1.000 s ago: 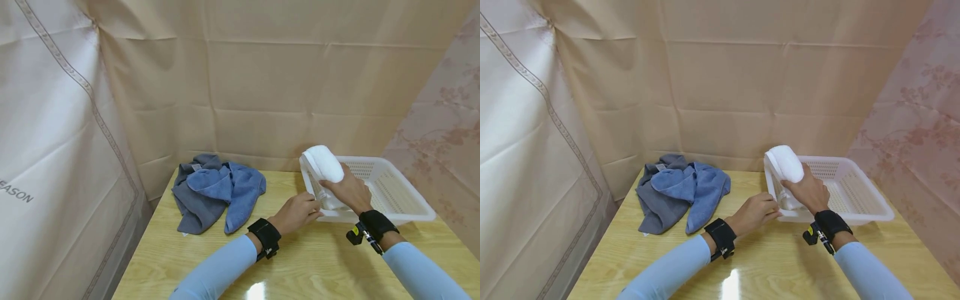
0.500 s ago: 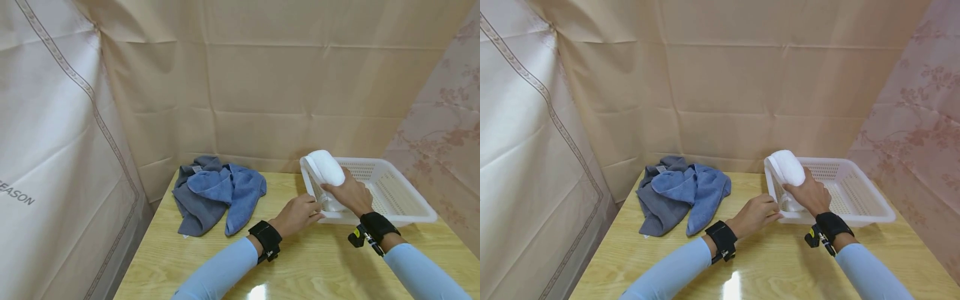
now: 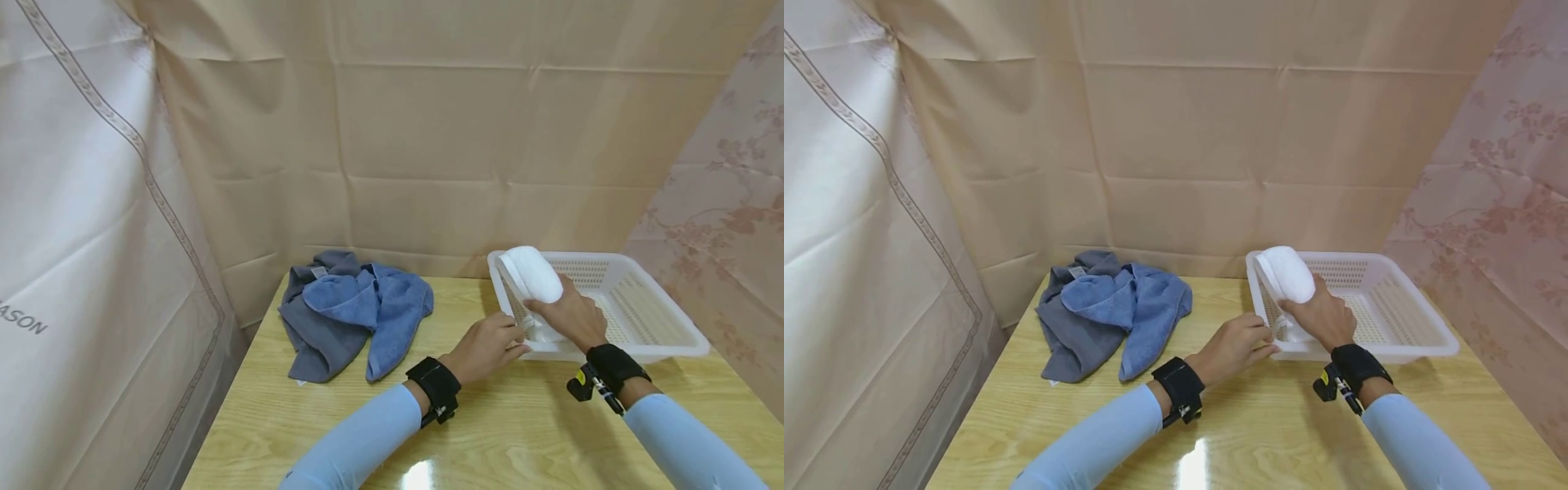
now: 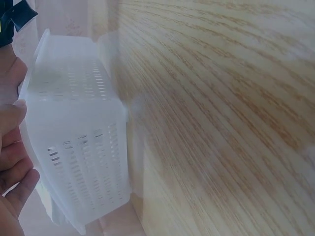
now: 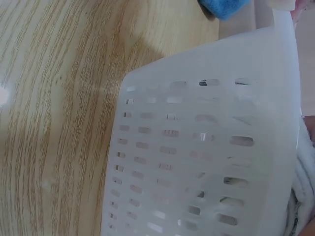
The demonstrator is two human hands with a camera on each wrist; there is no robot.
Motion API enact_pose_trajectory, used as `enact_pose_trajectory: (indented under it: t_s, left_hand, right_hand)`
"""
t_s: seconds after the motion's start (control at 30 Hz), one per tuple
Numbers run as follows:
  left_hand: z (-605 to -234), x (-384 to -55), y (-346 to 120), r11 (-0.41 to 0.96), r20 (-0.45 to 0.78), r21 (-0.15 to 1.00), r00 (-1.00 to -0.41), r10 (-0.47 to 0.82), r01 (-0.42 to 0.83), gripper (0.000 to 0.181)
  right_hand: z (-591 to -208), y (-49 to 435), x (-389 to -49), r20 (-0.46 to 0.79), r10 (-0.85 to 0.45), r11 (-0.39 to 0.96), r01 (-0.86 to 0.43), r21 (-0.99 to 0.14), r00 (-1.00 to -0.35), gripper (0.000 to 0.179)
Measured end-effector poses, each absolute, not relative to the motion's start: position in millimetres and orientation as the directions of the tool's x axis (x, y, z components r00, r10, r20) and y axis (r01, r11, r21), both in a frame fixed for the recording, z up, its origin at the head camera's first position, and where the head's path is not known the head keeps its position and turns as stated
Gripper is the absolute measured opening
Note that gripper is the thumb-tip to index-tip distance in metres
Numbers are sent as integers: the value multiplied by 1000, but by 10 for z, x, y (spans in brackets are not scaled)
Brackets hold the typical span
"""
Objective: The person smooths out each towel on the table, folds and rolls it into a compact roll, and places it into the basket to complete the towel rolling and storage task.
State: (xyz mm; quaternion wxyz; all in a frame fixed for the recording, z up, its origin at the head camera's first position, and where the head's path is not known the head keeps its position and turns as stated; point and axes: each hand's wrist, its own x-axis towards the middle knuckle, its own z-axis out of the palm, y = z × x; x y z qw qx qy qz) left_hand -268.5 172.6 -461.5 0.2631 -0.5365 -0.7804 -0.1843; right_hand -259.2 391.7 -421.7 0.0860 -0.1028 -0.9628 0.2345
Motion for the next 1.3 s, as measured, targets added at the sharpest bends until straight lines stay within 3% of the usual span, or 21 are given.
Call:
enact_pose_trajectory:
  t_s: [1.3]
  left_hand:
    - [-4594, -2656, 1713, 370, 587, 25, -313, 747, 929, 17]
  right_hand:
    - [-4293, 3982, -2630, -7, 244, 843, 215, -493, -970, 101]
